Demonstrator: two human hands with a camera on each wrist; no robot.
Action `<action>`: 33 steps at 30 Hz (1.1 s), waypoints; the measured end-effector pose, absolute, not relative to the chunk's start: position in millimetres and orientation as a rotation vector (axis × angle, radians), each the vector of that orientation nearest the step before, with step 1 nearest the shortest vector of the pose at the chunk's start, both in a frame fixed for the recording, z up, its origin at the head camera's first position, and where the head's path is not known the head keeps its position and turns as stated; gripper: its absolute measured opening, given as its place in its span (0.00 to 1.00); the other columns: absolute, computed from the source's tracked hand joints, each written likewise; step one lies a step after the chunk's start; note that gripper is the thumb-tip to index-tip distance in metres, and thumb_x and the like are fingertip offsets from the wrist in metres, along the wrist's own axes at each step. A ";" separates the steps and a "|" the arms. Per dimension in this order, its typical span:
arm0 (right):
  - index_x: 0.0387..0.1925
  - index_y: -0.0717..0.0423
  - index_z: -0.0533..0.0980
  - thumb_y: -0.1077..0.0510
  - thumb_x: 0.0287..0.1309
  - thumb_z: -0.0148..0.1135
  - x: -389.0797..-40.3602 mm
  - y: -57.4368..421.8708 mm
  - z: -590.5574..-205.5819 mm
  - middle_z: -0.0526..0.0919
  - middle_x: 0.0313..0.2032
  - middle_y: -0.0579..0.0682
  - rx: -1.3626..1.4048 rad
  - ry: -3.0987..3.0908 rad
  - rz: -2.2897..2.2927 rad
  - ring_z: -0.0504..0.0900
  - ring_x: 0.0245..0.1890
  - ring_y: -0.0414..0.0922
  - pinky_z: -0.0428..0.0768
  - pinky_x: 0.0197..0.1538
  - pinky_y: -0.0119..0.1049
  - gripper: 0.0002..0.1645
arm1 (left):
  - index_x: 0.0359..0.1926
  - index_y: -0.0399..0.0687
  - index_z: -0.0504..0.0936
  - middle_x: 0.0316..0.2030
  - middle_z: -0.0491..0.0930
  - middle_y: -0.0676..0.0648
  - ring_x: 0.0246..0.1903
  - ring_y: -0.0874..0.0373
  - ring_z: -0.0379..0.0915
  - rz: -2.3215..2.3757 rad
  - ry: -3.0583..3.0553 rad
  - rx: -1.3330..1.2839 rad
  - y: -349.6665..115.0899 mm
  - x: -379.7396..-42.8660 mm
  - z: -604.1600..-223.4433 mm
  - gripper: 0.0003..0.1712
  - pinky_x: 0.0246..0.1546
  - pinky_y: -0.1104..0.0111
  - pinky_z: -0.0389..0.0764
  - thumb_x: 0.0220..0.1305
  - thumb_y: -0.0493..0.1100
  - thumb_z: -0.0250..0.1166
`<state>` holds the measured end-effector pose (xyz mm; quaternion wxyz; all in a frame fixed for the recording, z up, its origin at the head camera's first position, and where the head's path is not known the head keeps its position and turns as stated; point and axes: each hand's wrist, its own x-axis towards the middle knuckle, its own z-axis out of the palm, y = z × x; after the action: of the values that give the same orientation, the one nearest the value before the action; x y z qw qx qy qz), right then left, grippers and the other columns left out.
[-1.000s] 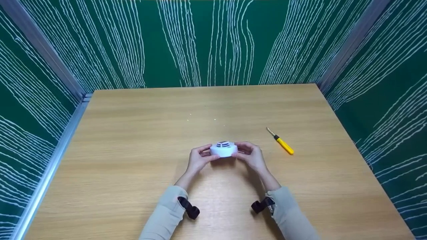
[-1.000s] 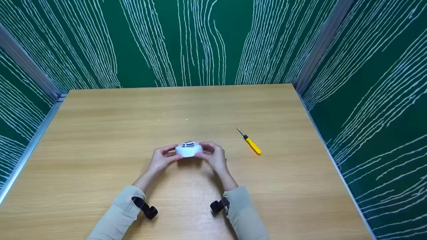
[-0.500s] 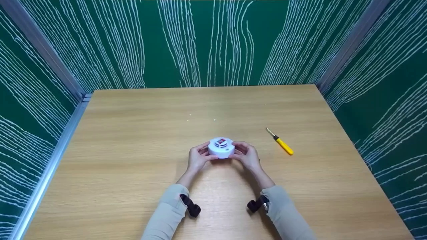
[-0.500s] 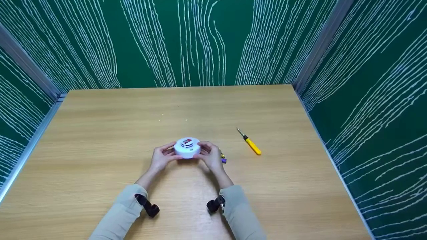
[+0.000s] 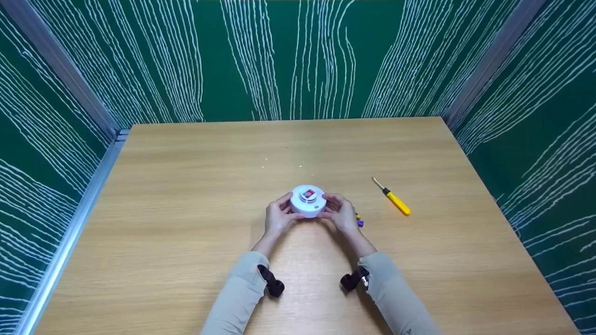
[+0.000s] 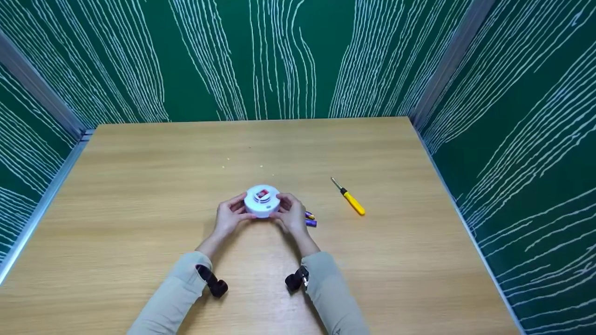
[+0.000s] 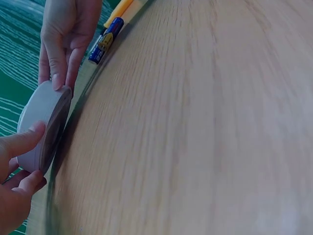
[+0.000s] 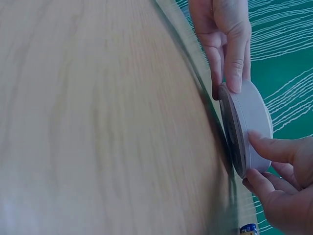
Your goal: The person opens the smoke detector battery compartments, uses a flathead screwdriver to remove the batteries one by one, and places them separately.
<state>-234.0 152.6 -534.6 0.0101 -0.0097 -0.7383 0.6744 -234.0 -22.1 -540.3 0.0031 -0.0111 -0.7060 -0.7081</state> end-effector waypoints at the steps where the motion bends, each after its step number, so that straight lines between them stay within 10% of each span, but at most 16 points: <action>1: 0.44 0.74 0.71 0.82 0.29 0.64 -234.3 151.8 -534.6 0.73 0.47 0.68 -0.029 -2.298 2.103 0.71 0.51 0.58 0.74 0.51 0.40 0.30 | 0.54 0.24 0.66 0.54 0.65 0.30 0.53 0.41 0.63 -2.195 -2.223 -0.034 -21.6 -234.1 -540.8 0.40 0.50 0.67 0.73 0.33 0.22 0.70; 33: 0.49 0.73 0.69 0.74 0.40 0.65 -234.2 160.3 -532.2 0.72 0.48 0.68 0.163 -2.563 1.791 0.72 0.49 0.60 0.73 0.53 0.43 0.30 | 0.53 0.29 0.70 0.47 0.71 0.35 0.48 0.45 0.69 -1.741 -2.463 -0.114 -21.0 -229.1 -539.5 0.35 0.50 0.66 0.74 0.41 0.35 0.71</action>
<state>-234.2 160.3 -532.2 0.0051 0.0521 -0.8186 0.5719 -229.1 -21.0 -539.5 0.0616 -0.0378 -0.8145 -0.5757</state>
